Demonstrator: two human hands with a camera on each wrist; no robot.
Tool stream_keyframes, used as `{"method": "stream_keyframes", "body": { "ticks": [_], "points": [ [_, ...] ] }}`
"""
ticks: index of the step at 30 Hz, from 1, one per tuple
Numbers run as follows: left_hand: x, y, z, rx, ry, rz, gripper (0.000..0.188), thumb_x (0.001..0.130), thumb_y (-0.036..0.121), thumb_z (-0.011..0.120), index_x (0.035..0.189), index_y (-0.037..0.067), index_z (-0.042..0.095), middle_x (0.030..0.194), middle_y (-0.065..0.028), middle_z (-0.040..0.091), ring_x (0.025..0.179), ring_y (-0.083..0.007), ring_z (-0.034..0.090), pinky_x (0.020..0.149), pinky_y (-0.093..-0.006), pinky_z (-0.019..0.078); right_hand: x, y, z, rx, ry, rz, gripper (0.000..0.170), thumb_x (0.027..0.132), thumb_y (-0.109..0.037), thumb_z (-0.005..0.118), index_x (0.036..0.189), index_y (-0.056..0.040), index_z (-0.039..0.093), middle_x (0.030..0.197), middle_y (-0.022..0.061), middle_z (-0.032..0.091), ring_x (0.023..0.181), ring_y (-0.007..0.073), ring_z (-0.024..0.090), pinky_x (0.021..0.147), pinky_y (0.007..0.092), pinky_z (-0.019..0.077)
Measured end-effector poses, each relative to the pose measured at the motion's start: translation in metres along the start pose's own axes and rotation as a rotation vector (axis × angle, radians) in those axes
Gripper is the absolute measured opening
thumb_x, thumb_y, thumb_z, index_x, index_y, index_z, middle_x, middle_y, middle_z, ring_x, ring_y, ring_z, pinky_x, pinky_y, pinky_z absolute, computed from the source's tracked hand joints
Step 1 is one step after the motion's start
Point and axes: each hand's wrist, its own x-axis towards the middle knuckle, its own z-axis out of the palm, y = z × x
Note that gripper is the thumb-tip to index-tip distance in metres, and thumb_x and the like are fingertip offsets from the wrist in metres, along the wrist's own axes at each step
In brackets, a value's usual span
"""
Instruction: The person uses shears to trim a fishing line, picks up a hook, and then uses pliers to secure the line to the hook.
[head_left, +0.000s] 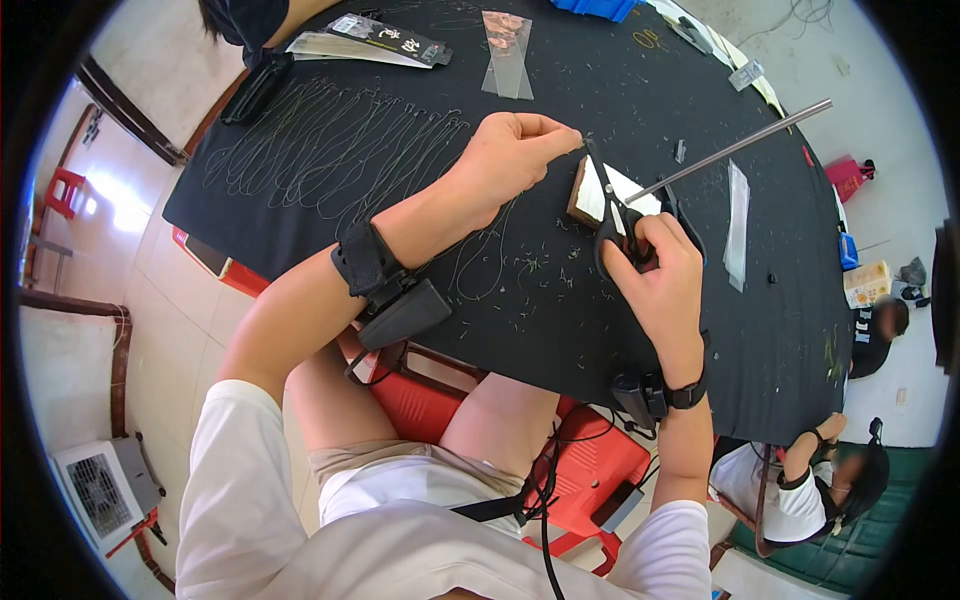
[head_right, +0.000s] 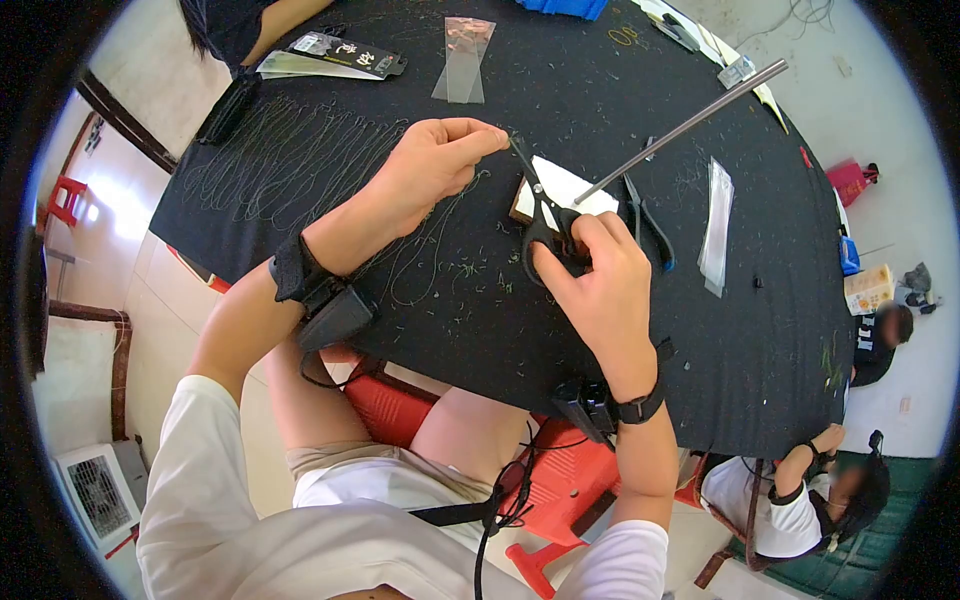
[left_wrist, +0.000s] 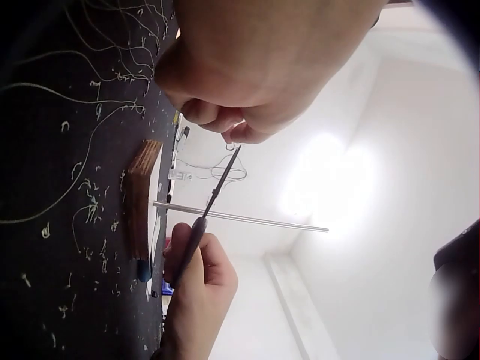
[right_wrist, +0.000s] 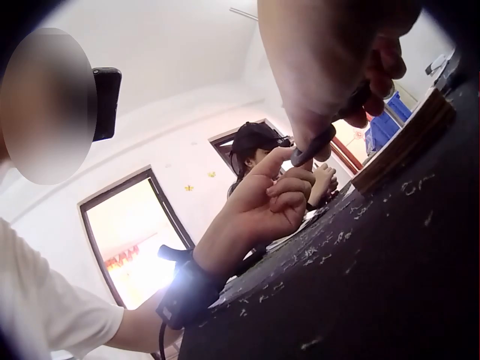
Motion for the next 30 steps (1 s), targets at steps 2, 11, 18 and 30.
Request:
{"method": "stream_keyframes", "body": {
  "ticks": [2, 11, 18, 30],
  "points": [
    [0.0, -0.0004, 0.0001, -0.016, -0.001, -0.003, 0.02, 0.083, 0.016, 0.059, 0.094, 0.0, 0.059, 0.055, 0.0074, 0.041, 0.043, 0.0001, 0.029, 0.038, -0.0183, 0.0183, -0.0001, 0.0006, 0.0006, -0.003, -0.001, 0.0, 0.027, 0.066, -0.015, 0.07, 0.067, 0.002, 0.048, 0.064, 0.0099, 0.044, 0.053, 0.0214, 0.044, 0.049, 0.03, 0.0365],
    [-0.0005, -0.0004, -0.0004, 0.006, -0.027, 0.0, 0.021, 0.084, 0.017, 0.059, 0.095, -0.001, 0.059, 0.058, 0.0065, 0.044, 0.043, 0.0007, 0.03, 0.038, -0.0166, 0.0191, 0.0003, 0.0014, 0.0008, -0.012, -0.019, 0.014, 0.027, 0.066, -0.015, 0.069, 0.066, 0.0017, 0.048, 0.063, 0.0098, 0.043, 0.052, 0.0214, 0.043, 0.049, 0.0302, 0.0361],
    [-0.0004, -0.0021, -0.0002, 0.036, -0.03, 0.013, 0.022, 0.085, 0.017, 0.058, 0.098, -0.002, 0.058, 0.059, 0.0069, 0.044, 0.043, 0.0014, 0.03, 0.038, -0.0156, 0.0194, 0.0002, 0.003, 0.0019, 0.022, -0.031, 0.017, 0.027, 0.067, -0.015, 0.068, 0.065, 0.0017, 0.047, 0.062, 0.0102, 0.043, 0.052, 0.0218, 0.043, 0.049, 0.0304, 0.0356],
    [-0.0007, -0.0022, 0.0016, 0.052, -0.026, 0.035, 0.024, 0.085, 0.018, 0.058, 0.099, -0.002, 0.058, 0.06, 0.0073, 0.045, 0.045, 0.0016, 0.03, 0.039, -0.0156, 0.0198, 0.0006, 0.0068, 0.0035, 0.052, -0.072, 0.015, 0.029, 0.069, -0.015, 0.067, 0.062, 0.0023, 0.044, 0.06, 0.0114, 0.043, 0.051, 0.0231, 0.042, 0.048, 0.0321, 0.0343]
  ]
}}
